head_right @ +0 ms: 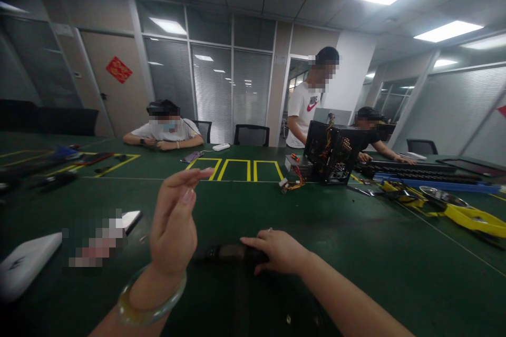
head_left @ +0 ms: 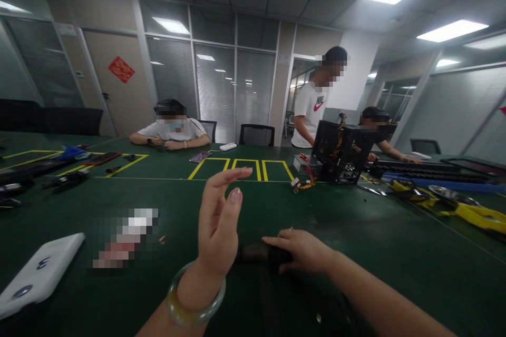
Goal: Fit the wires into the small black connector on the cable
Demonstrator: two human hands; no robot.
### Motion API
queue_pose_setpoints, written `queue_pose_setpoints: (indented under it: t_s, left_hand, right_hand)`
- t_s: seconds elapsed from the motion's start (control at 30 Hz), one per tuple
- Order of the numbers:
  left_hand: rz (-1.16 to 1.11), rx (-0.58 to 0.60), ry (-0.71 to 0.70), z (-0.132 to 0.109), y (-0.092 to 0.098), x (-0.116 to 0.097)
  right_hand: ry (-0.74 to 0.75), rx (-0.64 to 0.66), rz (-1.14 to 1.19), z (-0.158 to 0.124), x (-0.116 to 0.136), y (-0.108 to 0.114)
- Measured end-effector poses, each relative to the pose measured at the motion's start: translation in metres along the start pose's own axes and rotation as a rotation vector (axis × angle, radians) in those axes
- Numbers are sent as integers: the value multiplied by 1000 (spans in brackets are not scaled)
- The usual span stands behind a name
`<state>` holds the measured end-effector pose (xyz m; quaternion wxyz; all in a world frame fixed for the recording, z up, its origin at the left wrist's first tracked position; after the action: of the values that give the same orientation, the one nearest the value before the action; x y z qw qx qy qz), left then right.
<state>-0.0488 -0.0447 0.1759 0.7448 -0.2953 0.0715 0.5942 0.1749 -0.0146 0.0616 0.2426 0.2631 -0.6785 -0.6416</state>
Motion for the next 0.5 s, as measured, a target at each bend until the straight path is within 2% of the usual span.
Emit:
queue_pose_setpoints:
  t_s: [0.1,0.2,0.3,0.4,0.5]
  left_hand:
    - [69,114,123,-4,-1,13]
    - [160,256,232,-13,-2,41]
    - [369,419,339,-33,-1,80]
    - [582,606,389,-62,0,115]
    - [672,833,315,-90,-4,130]
  right_hand:
    - [31,-59,-36,19,-26,-12]
    - [47,-95,19,29,-41,-21]
    - [17,-106,122,27,-41,-28]
    - [-68,-113,206,16,-34,-28]
    - [-177,-172,226,0,-30,-17]
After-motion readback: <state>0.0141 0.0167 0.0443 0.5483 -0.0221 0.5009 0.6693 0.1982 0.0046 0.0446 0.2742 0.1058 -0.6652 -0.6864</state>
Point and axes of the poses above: each hand's wrist, its own z-axis towards the middle knuckle, its own y-axis out of the back of the hand, x = y × z, the point moved 1 cm from there along z, towards the middle knuckle, and after that the axes turned 11 degrees about -z, right-handed, at the moved point
